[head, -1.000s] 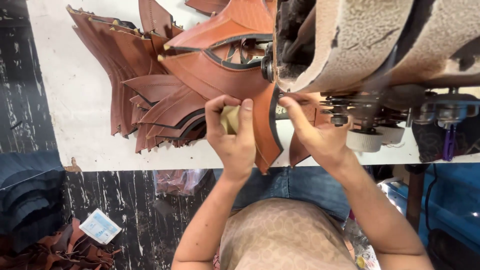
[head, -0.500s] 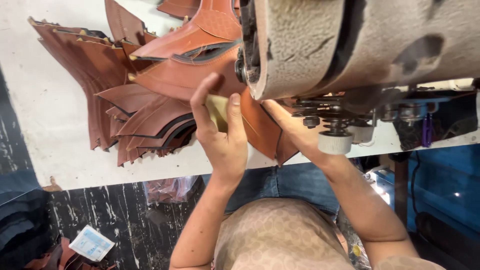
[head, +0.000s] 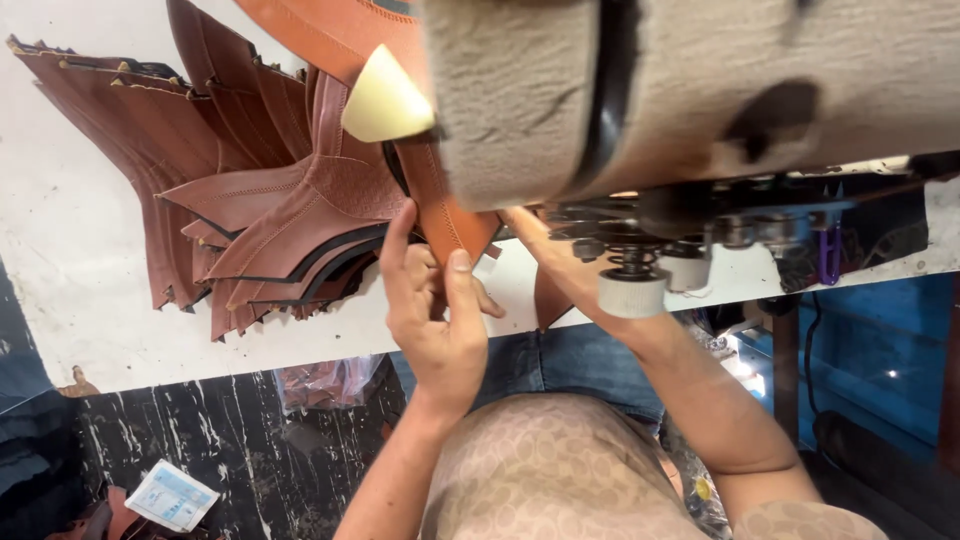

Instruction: Stitching together brown leather components for shoes using an industrial sewing machine.

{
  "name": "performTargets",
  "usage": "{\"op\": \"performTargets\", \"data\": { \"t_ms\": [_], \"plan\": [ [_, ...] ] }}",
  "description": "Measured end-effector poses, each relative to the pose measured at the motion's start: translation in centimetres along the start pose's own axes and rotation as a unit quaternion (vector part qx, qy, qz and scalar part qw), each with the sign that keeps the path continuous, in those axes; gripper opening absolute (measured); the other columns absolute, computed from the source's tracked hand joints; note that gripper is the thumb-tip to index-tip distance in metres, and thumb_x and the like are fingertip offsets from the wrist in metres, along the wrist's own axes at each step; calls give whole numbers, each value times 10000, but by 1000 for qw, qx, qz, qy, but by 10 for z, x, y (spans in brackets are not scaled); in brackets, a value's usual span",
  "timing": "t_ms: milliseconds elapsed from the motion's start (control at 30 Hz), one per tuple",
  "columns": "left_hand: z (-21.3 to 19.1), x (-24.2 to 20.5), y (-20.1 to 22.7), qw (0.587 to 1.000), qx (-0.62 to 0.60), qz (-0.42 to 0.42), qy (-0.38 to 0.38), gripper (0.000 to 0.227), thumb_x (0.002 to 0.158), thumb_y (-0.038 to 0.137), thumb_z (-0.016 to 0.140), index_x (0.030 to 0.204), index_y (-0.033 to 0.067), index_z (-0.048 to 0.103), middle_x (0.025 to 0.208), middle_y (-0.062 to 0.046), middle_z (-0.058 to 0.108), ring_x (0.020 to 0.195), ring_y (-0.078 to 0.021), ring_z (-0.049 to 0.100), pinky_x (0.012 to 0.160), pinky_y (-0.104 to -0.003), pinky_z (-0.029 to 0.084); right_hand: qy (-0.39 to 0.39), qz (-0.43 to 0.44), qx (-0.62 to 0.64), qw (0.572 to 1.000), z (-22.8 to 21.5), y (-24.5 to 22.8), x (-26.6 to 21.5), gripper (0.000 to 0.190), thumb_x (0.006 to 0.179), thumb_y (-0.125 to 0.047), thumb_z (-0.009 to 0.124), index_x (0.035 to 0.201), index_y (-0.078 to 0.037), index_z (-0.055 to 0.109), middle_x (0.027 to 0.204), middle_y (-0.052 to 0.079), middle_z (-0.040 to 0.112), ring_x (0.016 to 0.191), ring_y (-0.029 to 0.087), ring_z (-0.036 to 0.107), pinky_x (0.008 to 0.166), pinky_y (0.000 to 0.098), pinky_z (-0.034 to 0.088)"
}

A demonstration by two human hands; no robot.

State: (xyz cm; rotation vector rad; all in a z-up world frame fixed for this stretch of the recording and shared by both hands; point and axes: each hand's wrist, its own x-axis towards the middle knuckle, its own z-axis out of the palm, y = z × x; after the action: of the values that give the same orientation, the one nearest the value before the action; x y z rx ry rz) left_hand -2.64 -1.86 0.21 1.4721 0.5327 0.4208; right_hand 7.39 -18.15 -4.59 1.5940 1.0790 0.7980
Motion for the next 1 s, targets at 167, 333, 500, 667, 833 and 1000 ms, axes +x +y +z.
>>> {"op": "performTargets", "data": {
  "t_ms": [167, 333, 500, 667, 833, 1000],
  "plan": [
    [-7, 26, 13, 998, 61, 5, -1, 542, 1068, -45, 556, 1575, 51, 393, 983, 10, 605, 648, -30, 522, 552, -199, 463, 25, -44, -35, 998, 23, -32, -20, 489, 1146, -215, 402, 1597, -53, 303, 1372, 50, 564, 1144, 114, 605, 938, 260, 534],
    [-18, 48, 13, 994, 79, 67, -43, 501, 1119, -30, 595, 1591, 89, 474, 899, 40, 576, 647, -8, 503, 570, -176, 432, 37, 66, 251, 965, 9, -23, -20, 480, 1118, -178, 466, 1561, -31, 354, 1354, 62, 581, 1147, 130, 610, 954, 274, 529],
    [-19, 57, 20, 997, 40, 40, -46, 473, 1100, 23, 625, 1553, 65, 497, 847, 65, 565, 667, -13, 450, 585, -199, 381, 50, 174, 512, 840, -8, -9, -22, 471, 1090, -142, 530, 1525, -10, 406, 1336, 74, 598, 1150, 147, 615, 969, 287, 524],
    [-10, 17, 13, 961, 215, 172, 33, 252, 1102, 20, 617, 1343, 85, 588, 1102, -53, 676, 817, -61, 554, 716, -230, 446, 65, 256, 727, 633, -25, 6, -10, 464, 1062, -108, 595, 1488, 10, 457, 1318, 85, 615, 1153, 163, 621, 984, 301, 519],
    [5, -6, 15, 993, 53, 105, -30, 547, 1017, 37, 601, 1494, -11, 338, 1513, -135, 429, 1242, -154, 590, 962, -301, 557, 72, 302, 880, 359, -36, -2, 3, 457, 1033, -74, 661, 1452, 29, 509, 1300, 96, 632, 1156, 179, 627, 999, 315, 515],
    [-4, 9, 23, 976, 191, -99, 36, 450, 1031, 6, 612, 1478, 49, 628, 933, -202, 682, 757, -224, 579, 728, -335, 512, -25, 262, 965, -17, -10, -30, 10, 385, 1084, -109, 534, 1446, 22, 537, 1343, 71, 632, 1228, 134, 599, 1068, 270, 479]
  ]
}}
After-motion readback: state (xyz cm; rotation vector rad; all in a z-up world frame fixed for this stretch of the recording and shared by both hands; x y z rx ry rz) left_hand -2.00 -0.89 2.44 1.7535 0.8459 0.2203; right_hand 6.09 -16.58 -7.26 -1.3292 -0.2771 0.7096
